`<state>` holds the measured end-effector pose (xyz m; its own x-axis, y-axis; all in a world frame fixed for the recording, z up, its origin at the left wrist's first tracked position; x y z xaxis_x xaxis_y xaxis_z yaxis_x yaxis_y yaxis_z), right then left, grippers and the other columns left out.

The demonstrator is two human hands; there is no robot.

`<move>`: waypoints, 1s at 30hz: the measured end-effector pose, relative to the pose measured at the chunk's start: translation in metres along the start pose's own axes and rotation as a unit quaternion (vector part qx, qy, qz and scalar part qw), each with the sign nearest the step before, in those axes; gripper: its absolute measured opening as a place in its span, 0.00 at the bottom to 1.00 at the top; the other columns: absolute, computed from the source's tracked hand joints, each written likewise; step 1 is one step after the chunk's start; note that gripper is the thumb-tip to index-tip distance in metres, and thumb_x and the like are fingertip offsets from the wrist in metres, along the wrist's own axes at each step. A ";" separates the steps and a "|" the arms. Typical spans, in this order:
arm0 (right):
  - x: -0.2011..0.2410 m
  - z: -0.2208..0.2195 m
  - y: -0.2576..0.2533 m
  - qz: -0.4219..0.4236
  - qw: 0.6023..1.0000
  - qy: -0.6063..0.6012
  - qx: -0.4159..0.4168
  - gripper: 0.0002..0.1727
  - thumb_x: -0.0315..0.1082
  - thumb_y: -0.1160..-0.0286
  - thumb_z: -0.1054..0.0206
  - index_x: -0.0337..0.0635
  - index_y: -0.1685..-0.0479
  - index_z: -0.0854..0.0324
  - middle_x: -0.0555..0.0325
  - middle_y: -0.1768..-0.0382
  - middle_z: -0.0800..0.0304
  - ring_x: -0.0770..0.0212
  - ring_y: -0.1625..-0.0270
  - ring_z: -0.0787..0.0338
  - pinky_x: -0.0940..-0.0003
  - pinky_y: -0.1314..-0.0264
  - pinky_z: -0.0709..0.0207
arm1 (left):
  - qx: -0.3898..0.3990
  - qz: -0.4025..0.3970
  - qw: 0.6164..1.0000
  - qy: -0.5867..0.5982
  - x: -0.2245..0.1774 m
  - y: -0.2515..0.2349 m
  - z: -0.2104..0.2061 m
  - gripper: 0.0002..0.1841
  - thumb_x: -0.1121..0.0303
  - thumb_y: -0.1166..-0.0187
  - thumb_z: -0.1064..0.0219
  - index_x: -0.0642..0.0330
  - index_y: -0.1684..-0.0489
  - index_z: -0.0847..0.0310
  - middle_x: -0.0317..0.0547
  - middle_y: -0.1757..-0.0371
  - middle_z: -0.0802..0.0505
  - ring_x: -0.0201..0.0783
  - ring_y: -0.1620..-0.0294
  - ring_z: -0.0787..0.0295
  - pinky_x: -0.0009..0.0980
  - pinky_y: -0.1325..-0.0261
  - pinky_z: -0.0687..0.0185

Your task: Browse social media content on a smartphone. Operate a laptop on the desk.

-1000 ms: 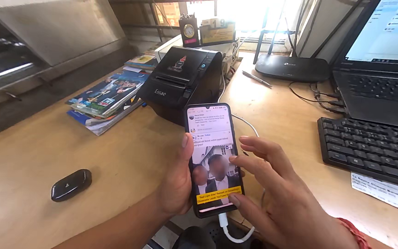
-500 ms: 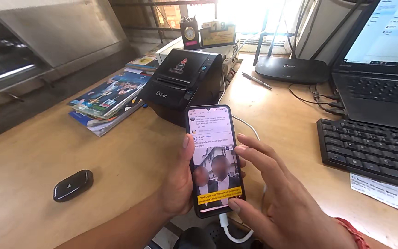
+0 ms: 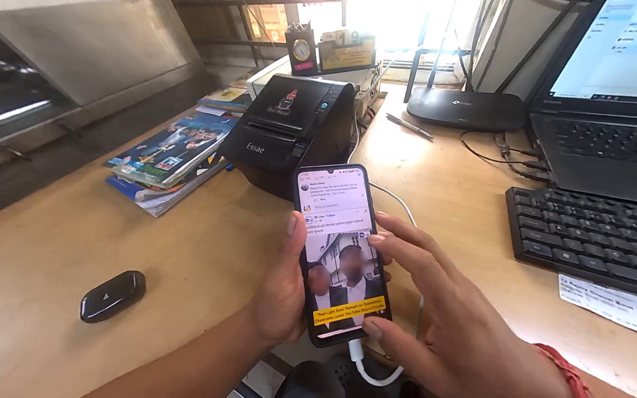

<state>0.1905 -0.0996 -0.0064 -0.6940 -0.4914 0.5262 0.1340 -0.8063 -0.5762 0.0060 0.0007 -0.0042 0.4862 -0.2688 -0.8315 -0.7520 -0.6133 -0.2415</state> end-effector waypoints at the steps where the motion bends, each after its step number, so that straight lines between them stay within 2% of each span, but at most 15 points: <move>1: 0.000 0.000 0.000 0.000 1.000 -0.005 0.000 0.37 0.54 0.25 0.31 0.56 0.15 0.33 0.54 0.13 0.36 0.62 0.22 0.22 0.63 0.29 0.17 | 0.002 0.000 1.000 0.005 0.000 0.000 0.000 0.34 0.32 0.17 0.53 0.46 0.25 0.24 0.44 0.40 0.09 0.36 0.39 0.09 0.38 0.36 0.12; 6: 0.001 0.000 0.000 0.004 0.998 -0.056 -0.010 0.42 0.52 0.26 0.29 0.55 0.11 0.41 0.54 0.12 0.36 0.59 0.15 0.27 0.58 0.21 0.21 | 0.008 0.006 1.000 0.023 0.000 0.000 0.000 0.36 0.30 0.18 0.54 0.45 0.23 0.25 0.45 0.38 0.09 0.38 0.37 0.10 0.40 0.34 0.13; 10: 0.000 0.000 0.000 0.001 0.996 -0.087 -0.016 0.45 0.52 0.27 0.28 0.55 0.11 0.46 0.58 0.13 0.34 0.61 0.18 0.23 0.57 0.21 0.20 | -0.005 0.010 1.000 0.019 0.000 0.000 0.000 0.37 0.29 0.18 0.57 0.44 0.24 0.24 0.45 0.38 0.09 0.38 0.37 0.10 0.40 0.34 0.13; 21: 0.000 0.001 -0.002 -0.007 0.995 -0.100 -0.019 0.48 0.52 0.28 0.26 0.55 0.09 0.49 0.59 0.11 0.37 0.61 0.19 0.23 0.58 0.21 0.20 | -0.009 0.012 1.000 0.014 0.001 -0.001 -0.002 0.35 0.31 0.17 0.55 0.44 0.26 0.23 0.43 0.40 0.08 0.36 0.38 0.10 0.38 0.35 0.13; 30: 0.000 0.002 -0.003 0.006 0.995 -0.088 -0.036 0.46 0.51 0.28 0.27 0.57 0.10 0.48 0.60 0.10 0.37 0.59 0.17 0.24 0.55 0.20 0.21 | -0.015 0.028 0.999 0.008 0.002 -0.001 0.001 0.36 0.30 0.17 0.54 0.45 0.25 0.24 0.49 0.40 0.09 0.43 0.39 0.09 0.44 0.36 0.12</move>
<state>0.1912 -0.0981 -0.0039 -0.5568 -0.5568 0.6164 0.0865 -0.7770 -0.6236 0.0068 0.0012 -0.0061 0.4516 -0.3142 -0.8351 -0.7647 -0.6186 -0.1807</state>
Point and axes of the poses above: each hand's wrist, its own y-axis away from the middle knuckle, its own z-axis out of the back of the hand, x = y × z, the point moved 1 cm from there along -y, towards the middle knuckle
